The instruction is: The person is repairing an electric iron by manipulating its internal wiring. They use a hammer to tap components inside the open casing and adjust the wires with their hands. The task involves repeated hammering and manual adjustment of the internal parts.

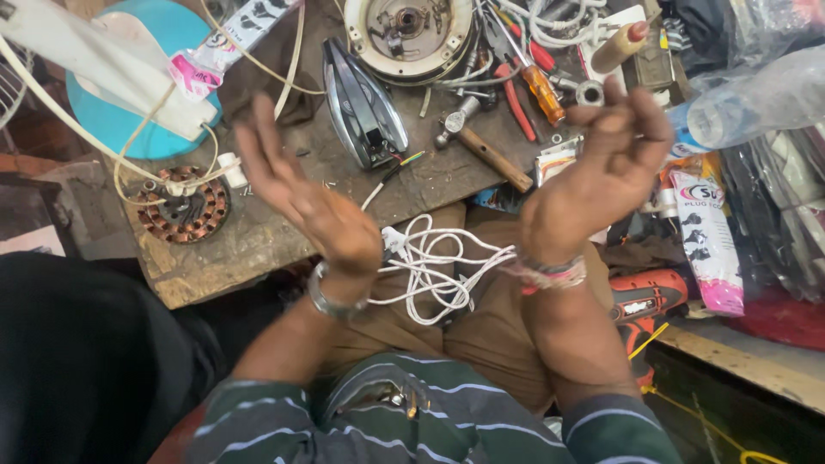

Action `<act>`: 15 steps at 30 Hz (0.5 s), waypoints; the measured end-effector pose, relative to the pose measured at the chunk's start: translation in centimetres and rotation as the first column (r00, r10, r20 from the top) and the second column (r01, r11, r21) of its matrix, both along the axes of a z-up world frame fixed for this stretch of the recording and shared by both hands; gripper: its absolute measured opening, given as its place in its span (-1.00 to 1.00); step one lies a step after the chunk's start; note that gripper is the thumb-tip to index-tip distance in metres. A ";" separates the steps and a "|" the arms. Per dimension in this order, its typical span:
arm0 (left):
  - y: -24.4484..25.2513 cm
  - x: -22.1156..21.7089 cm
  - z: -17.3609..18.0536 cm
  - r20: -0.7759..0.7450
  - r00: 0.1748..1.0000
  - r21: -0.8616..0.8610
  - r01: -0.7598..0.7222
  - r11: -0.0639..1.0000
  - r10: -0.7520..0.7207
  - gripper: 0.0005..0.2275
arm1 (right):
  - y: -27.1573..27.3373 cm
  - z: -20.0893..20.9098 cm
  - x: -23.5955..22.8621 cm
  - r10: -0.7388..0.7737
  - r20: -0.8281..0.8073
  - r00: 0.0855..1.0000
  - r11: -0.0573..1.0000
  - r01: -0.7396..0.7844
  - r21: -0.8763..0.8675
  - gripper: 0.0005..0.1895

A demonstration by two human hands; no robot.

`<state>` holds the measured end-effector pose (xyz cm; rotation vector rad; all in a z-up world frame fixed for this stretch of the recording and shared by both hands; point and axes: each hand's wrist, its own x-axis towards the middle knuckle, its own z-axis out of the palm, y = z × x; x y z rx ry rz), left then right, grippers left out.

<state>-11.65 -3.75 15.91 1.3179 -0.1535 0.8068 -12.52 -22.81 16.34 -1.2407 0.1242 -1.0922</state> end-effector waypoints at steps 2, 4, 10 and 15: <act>-0.5 -2.0 -0.5 -0.026 1.000 0.042 0.007 0.999 -0.006 -0.42 | 1.5 -0.2 -0.5 0.049 -0.017 0.999 0.999 -0.049 -0.017 -0.74; -0.7 -2.8 -1.1 -0.065 0.998 0.084 0.030 0.996 -0.025 -0.41 | 2.2 -0.2 -0.6 0.149 0.011 0.989 0.988 -0.149 -0.028 -0.73; 1.3 0.3 -1.8 -0.104 0.992 0.046 0.080 0.996 -0.075 -0.41 | -2.6 -1.3 1.6 0.126 -0.052 0.991 0.987 -0.131 -0.093 -0.85; 0.7 -0.1 -0.7 -0.134 0.877 -0.120 0.448 0.886 -0.462 -0.58 | -5.2 -3.9 4.3 0.202 -0.147 0.968 0.971 -0.218 -0.101 -0.85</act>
